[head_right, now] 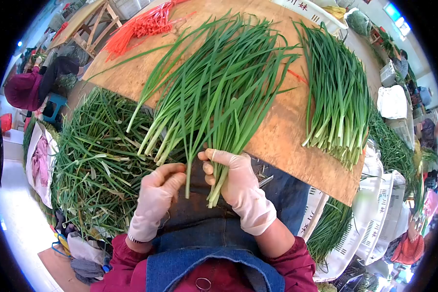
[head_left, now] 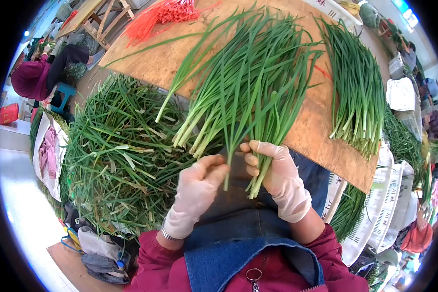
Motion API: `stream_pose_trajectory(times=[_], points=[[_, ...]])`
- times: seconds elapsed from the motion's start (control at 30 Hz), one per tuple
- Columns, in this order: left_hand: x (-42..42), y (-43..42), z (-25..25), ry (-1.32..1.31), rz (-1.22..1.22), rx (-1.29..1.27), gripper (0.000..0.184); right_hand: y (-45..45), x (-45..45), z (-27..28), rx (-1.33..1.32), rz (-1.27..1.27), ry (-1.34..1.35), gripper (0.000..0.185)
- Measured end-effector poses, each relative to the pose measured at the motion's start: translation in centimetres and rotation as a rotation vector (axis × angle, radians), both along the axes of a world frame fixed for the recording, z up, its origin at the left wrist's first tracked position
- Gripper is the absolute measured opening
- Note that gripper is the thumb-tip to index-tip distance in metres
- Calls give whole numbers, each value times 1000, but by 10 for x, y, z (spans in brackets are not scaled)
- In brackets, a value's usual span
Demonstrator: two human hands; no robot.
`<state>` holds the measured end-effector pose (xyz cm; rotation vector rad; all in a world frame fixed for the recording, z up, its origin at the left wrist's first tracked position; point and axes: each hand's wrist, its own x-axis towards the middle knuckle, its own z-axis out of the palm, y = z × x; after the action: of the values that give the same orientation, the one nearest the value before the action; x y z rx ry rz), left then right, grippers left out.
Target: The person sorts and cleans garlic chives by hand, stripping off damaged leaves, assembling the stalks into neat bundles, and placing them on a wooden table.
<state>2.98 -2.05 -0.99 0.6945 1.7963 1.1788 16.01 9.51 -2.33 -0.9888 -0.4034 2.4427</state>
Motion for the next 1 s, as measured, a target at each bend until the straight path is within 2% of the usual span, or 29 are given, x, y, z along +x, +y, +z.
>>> stream_pose_trajectory(times=[0.03,0.07,0.1,0.17,0.2,0.23,0.3,0.37,0.43,0.5,0.6,0.73,0.83,0.87,0.9,0.97,1.0], points=[[4,4,1,-188,5,-48,19,-2,-1,2,58,-13,-58,15],[9,1,-15,-46,-49,74,20,-6,-5,6,116,-24,-115,17],[15,0,-17,-27,-65,140,19,-8,-9,11,172,-33,-170,18],[29,3,-15,139,-92,320,16,-11,-13,12,219,-24,-218,20],[28,2,-7,505,-233,318,18,-12,-16,10,260,-32,-229,20],[26,2,0,571,-306,331,21,-13,-18,9,302,-41,-241,20],[17,5,7,730,-278,436,21,-10,-13,12,239,-20,-169,25],[2,7,11,1022,-15,370,23,-5,-5,21,118,-5,-60,28],[-11,16,10,1239,52,239,22,-2,0,19,79,9,114,28],[-19,24,-2,1216,-46,183,24,1,3,15,19,6,283,26],[-25,31,-22,1019,-42,340,26,0,-1,6,5,-30,298,21],[-13,34,-10,1179,-103,157,21,-3,-7,3,-28,-37,205,15],[-17,35,-21,1130,-69,177,18,-2,-9,4,-44,-33,148,13],[-21,34,-26,1001,-22,283,14,-2,-9,3,-59,-43,130,12],[-22,30,-29,681,50,302,12,-2,-10,2,-75,-53,113,12],[-21,27,2,-146,224,147,11,-5,-15,4,-32,-66,-7,12],[-25,24,7,-215,208,139,8,-7,-18,4,-12,-70,-67,12]])
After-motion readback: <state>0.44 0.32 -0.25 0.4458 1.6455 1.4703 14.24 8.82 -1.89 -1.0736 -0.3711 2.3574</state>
